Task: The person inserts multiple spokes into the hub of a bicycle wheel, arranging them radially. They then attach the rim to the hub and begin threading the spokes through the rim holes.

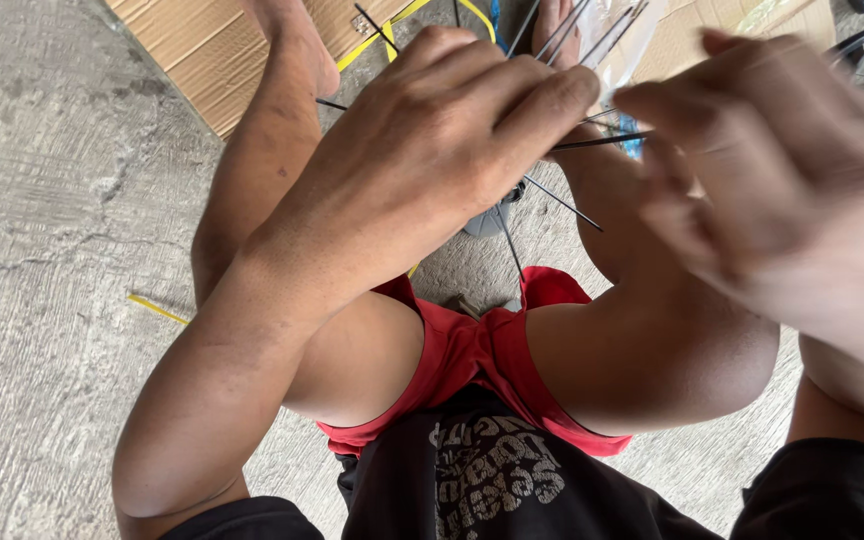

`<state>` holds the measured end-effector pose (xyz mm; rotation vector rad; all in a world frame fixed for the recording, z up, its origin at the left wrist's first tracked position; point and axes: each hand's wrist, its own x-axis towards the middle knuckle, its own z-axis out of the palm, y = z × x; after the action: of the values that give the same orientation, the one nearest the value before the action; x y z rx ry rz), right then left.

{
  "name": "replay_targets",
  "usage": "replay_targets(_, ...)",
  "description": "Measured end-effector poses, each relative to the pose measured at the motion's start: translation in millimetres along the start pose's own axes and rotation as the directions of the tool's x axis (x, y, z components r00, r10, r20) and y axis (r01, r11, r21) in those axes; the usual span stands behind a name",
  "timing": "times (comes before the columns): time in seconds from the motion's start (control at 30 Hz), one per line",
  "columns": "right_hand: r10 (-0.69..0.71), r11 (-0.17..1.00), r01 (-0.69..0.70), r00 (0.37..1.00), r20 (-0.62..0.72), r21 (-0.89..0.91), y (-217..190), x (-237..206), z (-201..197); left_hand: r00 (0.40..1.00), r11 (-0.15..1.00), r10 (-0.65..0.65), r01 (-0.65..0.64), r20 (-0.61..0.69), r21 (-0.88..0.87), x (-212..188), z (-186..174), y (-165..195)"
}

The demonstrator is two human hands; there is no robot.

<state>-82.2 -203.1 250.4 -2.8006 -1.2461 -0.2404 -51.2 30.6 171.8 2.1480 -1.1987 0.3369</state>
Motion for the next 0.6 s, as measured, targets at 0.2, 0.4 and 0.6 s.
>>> replay_targets(0.2, 0.185, 0.954, -0.184, 0.982, 0.018, 0.235, 18, -21, 5, 1.0, 1.0, 0.002, -0.002, -0.024, -0.004, -4, 1, -3)
replay_targets(0.4, 0.143, 0.943, -0.137, 0.99, 0.001, 0.303, 23, -28, 14, 1.0, 1.0, 0.009, -0.009, 0.015, 0.007, -1, 0, -2)
replay_targets(0.6, 0.163, 0.928, -0.147, 0.986, -0.017, 0.342, 30, -35, 28, 1.0, 1.0, -0.002, 0.002, 0.008, 0.019, -7, 4, -2)
